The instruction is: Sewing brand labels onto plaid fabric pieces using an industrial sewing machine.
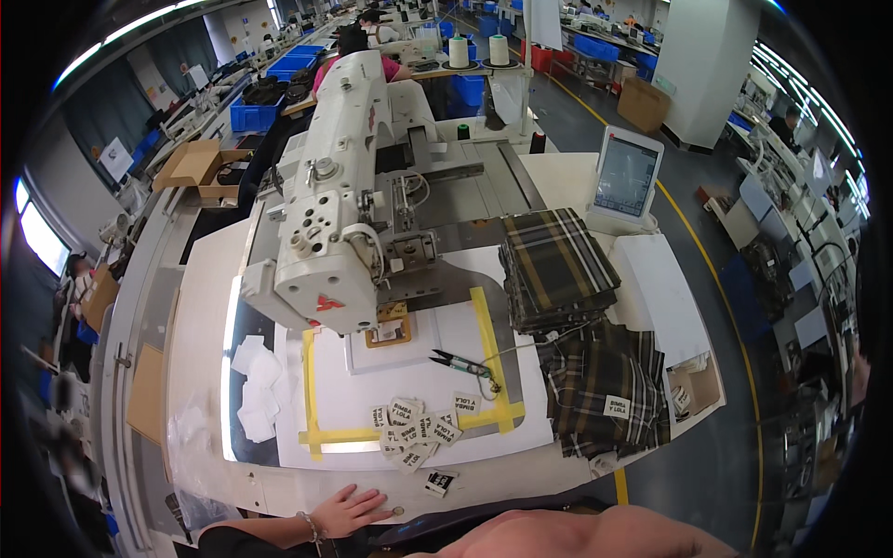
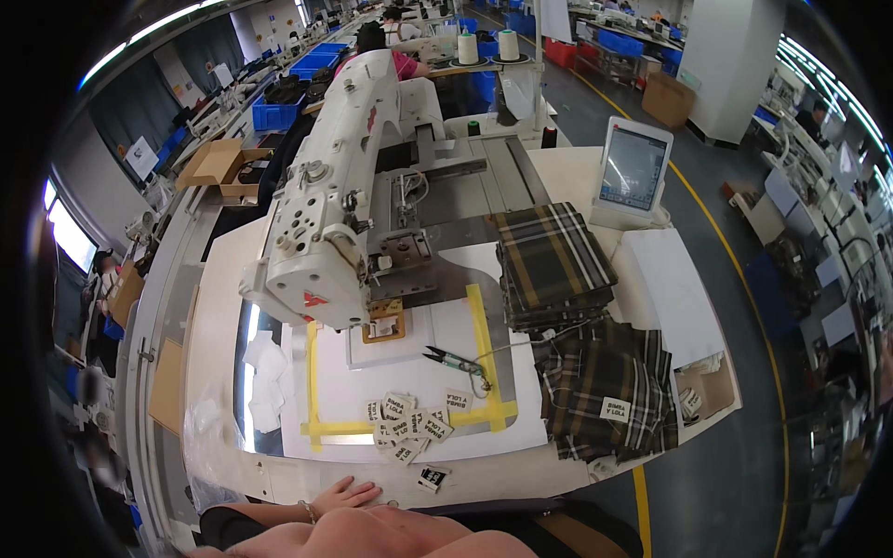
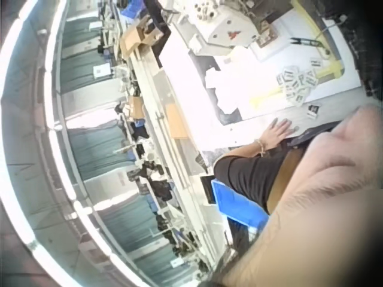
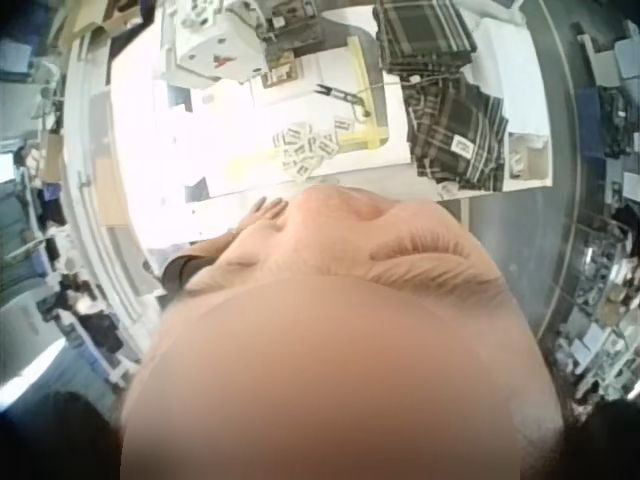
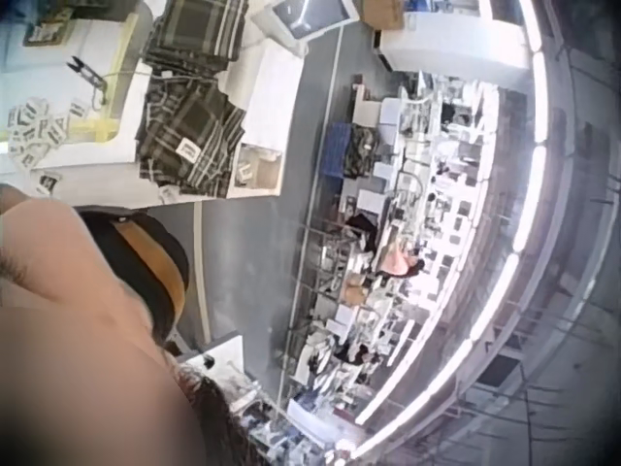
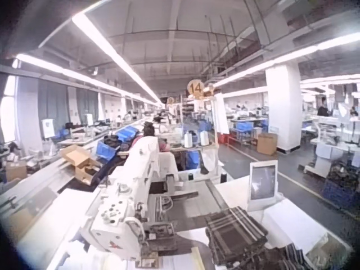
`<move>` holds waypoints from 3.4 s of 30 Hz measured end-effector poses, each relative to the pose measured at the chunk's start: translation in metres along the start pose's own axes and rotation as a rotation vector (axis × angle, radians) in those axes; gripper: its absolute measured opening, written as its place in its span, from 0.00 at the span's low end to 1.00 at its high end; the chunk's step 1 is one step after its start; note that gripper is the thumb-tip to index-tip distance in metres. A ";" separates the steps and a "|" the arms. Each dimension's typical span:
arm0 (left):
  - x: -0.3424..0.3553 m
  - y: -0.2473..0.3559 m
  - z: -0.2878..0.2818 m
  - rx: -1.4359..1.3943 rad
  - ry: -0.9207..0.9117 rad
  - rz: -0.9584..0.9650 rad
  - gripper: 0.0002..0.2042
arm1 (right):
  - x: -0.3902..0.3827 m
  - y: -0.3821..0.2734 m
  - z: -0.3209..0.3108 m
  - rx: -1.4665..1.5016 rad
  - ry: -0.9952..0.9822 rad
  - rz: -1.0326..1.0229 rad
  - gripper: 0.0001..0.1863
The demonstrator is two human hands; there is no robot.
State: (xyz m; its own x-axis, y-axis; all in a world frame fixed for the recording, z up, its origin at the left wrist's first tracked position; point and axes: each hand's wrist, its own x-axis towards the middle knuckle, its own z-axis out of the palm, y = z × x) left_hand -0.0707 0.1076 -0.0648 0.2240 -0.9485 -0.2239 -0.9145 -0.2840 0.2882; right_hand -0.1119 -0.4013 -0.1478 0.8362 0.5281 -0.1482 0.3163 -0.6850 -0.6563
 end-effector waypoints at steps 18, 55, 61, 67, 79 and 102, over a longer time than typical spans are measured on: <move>-0.007 0.001 0.013 0.282 0.018 -0.002 0.26 | -0.036 0.038 -0.062 -0.050 -0.055 0.100 0.30; 0.011 0.007 -0.023 0.180 0.053 0.106 0.36 | -0.012 -0.119 0.091 -0.453 -0.177 0.297 0.30; 0.011 -0.002 -0.010 0.304 0.173 0.226 0.31 | -0.001 -0.136 0.114 -0.475 -0.204 0.393 0.30; 0.018 0.004 -0.004 0.361 0.271 0.245 0.28 | -0.016 -0.223 0.073 -0.416 -0.390 0.371 0.25; 0.055 0.025 -0.026 -0.142 0.407 0.238 0.25 | 0.091 -0.194 -0.113 -0.590 0.495 0.423 0.21; 0.153 0.026 -0.094 0.247 0.963 0.137 0.11 | 0.124 -0.093 -0.104 -0.476 0.804 0.231 0.11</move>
State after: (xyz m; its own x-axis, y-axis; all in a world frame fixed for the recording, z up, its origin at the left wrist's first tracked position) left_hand -0.0290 -0.0577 -0.0038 0.1887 -0.7111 0.6773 -0.9727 -0.2300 0.0296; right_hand 0.0091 -0.3239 -0.0287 0.9016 -0.0264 0.4317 0.1057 -0.9544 -0.2791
